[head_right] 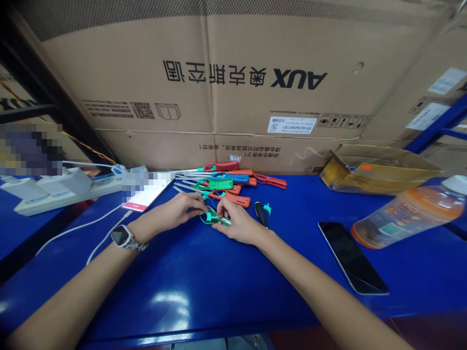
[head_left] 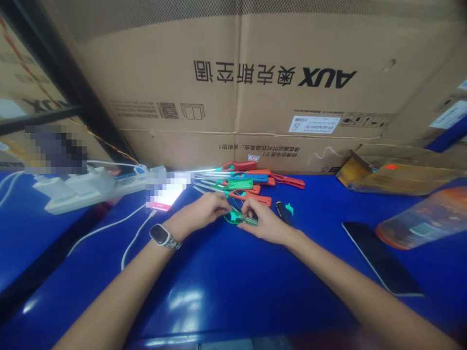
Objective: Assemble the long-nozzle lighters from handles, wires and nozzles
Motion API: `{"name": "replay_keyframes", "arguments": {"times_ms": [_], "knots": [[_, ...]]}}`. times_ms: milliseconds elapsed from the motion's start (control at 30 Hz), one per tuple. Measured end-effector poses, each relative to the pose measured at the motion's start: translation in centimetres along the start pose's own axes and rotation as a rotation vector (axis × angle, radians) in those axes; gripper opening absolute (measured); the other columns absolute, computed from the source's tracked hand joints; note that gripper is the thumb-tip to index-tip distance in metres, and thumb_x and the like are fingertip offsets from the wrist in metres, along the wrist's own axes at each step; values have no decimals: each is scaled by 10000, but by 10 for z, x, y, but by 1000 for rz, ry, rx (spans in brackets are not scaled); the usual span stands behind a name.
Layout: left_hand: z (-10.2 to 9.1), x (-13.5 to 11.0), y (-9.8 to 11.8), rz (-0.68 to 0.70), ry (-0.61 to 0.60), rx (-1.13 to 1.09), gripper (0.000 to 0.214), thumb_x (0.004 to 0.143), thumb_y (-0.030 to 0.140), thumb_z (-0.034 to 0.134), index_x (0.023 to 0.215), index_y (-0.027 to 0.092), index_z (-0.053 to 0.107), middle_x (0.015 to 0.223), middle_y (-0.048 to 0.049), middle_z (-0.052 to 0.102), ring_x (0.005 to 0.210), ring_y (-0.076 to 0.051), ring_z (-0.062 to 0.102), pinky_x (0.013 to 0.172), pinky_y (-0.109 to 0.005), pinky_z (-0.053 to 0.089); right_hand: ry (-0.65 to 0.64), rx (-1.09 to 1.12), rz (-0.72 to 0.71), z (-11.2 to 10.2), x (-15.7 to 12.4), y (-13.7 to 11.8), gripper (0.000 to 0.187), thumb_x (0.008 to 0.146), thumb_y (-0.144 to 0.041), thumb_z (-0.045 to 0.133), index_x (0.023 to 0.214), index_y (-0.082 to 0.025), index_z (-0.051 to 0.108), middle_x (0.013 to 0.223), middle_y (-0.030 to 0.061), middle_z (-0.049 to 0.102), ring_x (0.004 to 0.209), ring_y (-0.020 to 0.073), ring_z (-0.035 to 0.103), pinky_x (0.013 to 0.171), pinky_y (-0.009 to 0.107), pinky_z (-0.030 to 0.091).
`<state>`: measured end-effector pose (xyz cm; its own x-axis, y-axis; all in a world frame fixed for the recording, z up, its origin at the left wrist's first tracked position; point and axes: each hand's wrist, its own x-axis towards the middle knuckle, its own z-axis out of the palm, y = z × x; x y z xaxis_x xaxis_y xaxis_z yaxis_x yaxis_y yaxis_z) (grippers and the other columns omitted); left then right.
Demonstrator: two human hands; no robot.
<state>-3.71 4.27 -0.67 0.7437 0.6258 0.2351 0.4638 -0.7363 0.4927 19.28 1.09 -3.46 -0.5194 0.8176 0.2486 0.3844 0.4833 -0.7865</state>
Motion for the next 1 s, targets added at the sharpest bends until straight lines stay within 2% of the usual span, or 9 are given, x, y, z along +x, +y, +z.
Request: {"name": "replay_keyframes", "arguments": {"times_ms": [267, 433, 567, 633, 767, 867, 1000], "knots": [[1, 1, 5, -26, 54, -49, 153, 892, 142, 595, 898, 185, 742, 864, -45, 720, 768, -160, 644, 771, -292, 493, -25, 32, 15, -2, 1, 0, 307, 777, -294, 730, 904, -219, 460, 878, -13, 528, 782, 148, 509, 720, 280, 426], [4, -3, 4, -48, 86, -89, 142, 894, 162, 610, 869, 175, 749, 863, -55, 700, 780, -160, 644, 760, -286, 496, -26, 9, -27, -2, 1, 1, 249, 787, -261, 720, 906, -213, 506, 894, 0, 554, 806, 154, 536, 729, 280, 444], [7, -6, 3, -64, 122, -136, 145, 898, 212, 623, 884, 188, 766, 906, -59, 676, 830, -166, 639, 780, -293, 504, -11, -112, -82, -2, -1, -5, 205, 794, -231, 708, 947, -213, 572, 966, 31, 599, 892, 185, 579, 813, 322, 459], [8, -8, 1, -75, 132, -140, 146, 900, 222, 624, 896, 192, 767, 910, -57, 669, 841, -168, 635, 786, -299, 505, 39, -219, -88, 1, 1, -11, 173, 811, -259, 700, 935, -213, 587, 974, 41, 611, 902, 197, 582, 827, 340, 451], [10, -8, 0, -79, 124, -129, 150, 901, 190, 601, 915, 192, 750, 913, -51, 652, 831, -165, 625, 788, -308, 499, 165, -396, -35, 12, 11, -21, 84, 830, -237, 656, 825, -205, 578, 872, 42, 607, 804, 194, 566, 745, 328, 434], [10, -9, 3, -102, 131, -108, 122, 862, 155, 608, 934, 177, 705, 938, -50, 640, 859, -175, 615, 792, -309, 496, 143, -405, 20, 18, 17, -24, 107, 804, -167, 626, 737, -201, 550, 795, 33, 599, 719, 173, 556, 658, 295, 405], [13, -11, 8, -156, 127, -47, 131, 805, 155, 628, 935, 170, 631, 923, -41, 635, 849, -187, 604, 788, -320, 496, 148, -331, 71, 19, 18, -19, 103, 768, -134, 614, 731, -202, 546, 708, 2, 585, 635, 143, 538, 589, 263, 366]]}}
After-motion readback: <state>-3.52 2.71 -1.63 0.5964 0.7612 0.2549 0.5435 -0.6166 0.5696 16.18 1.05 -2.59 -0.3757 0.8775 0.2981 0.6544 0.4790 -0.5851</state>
